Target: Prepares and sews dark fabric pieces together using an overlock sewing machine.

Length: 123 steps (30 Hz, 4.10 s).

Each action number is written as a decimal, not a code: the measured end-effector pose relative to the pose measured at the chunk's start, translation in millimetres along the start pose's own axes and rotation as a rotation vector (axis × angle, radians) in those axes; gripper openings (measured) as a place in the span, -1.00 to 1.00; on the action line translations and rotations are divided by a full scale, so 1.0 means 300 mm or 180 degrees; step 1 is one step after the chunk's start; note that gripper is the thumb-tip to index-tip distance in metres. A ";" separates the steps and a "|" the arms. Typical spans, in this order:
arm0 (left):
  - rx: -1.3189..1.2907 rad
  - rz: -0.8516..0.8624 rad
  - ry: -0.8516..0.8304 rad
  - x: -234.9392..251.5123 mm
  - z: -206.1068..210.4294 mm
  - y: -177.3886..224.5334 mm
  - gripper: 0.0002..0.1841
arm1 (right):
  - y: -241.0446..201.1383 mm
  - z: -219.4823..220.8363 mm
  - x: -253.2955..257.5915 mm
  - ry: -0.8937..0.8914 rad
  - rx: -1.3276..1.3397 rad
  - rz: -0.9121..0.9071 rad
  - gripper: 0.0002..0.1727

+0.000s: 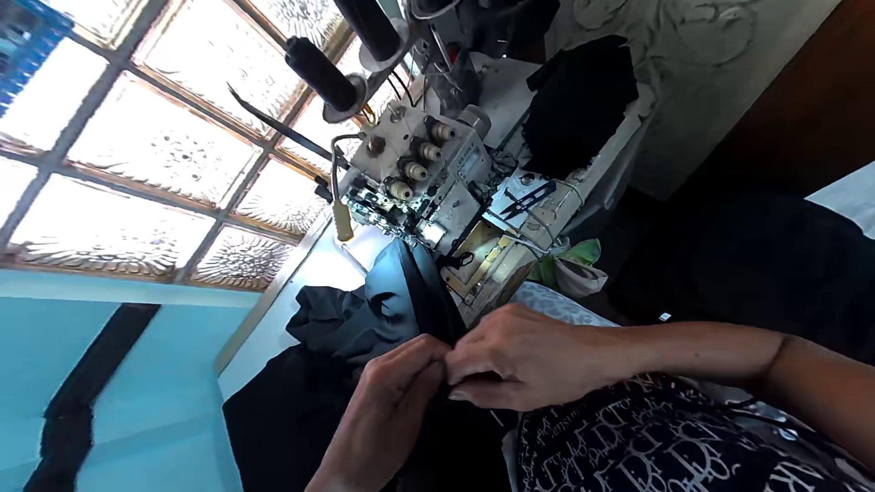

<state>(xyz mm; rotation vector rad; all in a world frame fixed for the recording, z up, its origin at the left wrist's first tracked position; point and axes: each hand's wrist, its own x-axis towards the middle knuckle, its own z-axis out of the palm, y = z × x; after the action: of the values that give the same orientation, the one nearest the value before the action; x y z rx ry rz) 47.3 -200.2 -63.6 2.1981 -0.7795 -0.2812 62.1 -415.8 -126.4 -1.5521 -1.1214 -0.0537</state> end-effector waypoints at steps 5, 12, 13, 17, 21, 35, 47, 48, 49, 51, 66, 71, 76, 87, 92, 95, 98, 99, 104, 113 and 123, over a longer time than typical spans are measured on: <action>0.1054 -0.0329 -0.0232 -0.038 -0.135 0.047 -0.52 | 0.042 0.036 0.099 0.0501 0.0426 0.0070 -0.79; 0.2318 -0.0889 -0.0247 -0.092 -0.331 0.066 -0.65 | 0.290 0.147 -0.015 0.1249 -0.1346 0.0458 -0.65; 0.2270 -0.0947 -0.0182 -0.092 -0.358 0.058 -0.65 | 0.315 0.177 -0.056 0.0854 -0.1449 0.0774 -0.58; 0.2060 -0.0580 -0.0034 -0.054 -0.376 0.058 -0.61 | 0.350 0.337 -0.096 -0.0830 -0.1185 0.1310 -0.27; 0.1842 0.0344 -0.0333 0.028 -0.274 0.131 -0.62 | 0.279 0.440 0.110 -0.0043 0.0124 0.0875 -0.26; 0.2542 -0.0577 0.0584 -0.187 -0.451 -0.253 -0.56 | 0.392 0.242 0.057 -0.0274 -0.0834 0.0461 -0.82; 0.2240 -0.0278 0.0409 -0.202 -0.401 -0.106 -0.61 | 0.332 0.076 0.263 0.0044 -0.0376 -0.0208 -0.86; 0.2448 -0.0297 0.0442 -0.215 -0.398 -0.117 -0.59 | 0.337 0.060 0.269 0.0147 -0.0301 -0.0240 -0.86; 0.2559 -0.0322 0.0458 -0.226 -0.397 -0.125 -0.57 | 0.351 0.043 0.274 0.0230 -0.0439 -0.0220 -0.85; 0.2395 -0.0272 0.0430 -0.248 -0.402 -0.124 -0.58 | 0.403 0.012 0.274 0.0258 -0.0982 0.0023 -0.86; 0.0912 -0.0426 0.0777 -0.351 -0.450 -0.237 -0.73 | 0.529 -0.032 0.290 0.0507 -0.1199 0.0329 -0.88; 0.0761 -0.0331 0.0875 -0.348 -0.457 -0.260 -0.78 | 0.455 0.020 0.344 0.0299 -0.0723 -0.0178 -0.89; 0.0759 -0.0366 0.1003 -0.329 -0.453 -0.258 -0.77 | 0.427 0.003 0.380 -0.0111 -0.0444 0.0003 -0.87; 0.1294 -0.0331 0.1107 -0.166 -0.417 -0.267 -0.80 | 0.406 -0.120 0.228 -0.0568 -0.0530 0.0092 -0.90; 0.1662 -0.0196 0.0883 -0.087 -0.366 -0.224 -0.70 | 0.401 -0.115 0.112 -0.0815 -0.0935 -0.0240 -0.76; 0.1924 -0.0032 0.0843 -0.051 -0.332 -0.214 -0.70 | 0.388 -0.118 0.092 -0.0927 -0.0950 -0.0086 -0.75; 0.2081 -0.0024 0.0964 -0.023 -0.321 -0.218 -0.69 | 0.409 -0.106 0.112 -0.0747 -0.0892 -0.0038 -0.78; 0.2113 -0.0014 0.1008 -0.018 -0.324 -0.223 -0.69 | 0.419 -0.102 0.122 -0.0666 -0.0863 -0.0033 -0.79; 0.2067 -0.0108 0.1248 -0.018 -0.330 -0.241 -0.72 | 0.510 -0.075 0.169 -0.0207 -0.0976 -0.0257 -0.79; 0.2170 -0.0151 0.1340 -0.055 -0.299 -0.218 -0.68 | 0.598 -0.060 0.268 0.0173 -0.1777 -0.0658 -0.75; 0.2499 0.0020 0.0661 -0.154 -0.171 -0.120 -0.64 | 0.399 -0.074 0.377 -0.1310 -0.0444 -0.0575 -0.68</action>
<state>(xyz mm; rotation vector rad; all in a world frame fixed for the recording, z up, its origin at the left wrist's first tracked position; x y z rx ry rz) 48.7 -122.5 -57.3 2.8841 -0.8711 0.3152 213.9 -350.1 -142.0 -1.6238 -1.6104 0.0709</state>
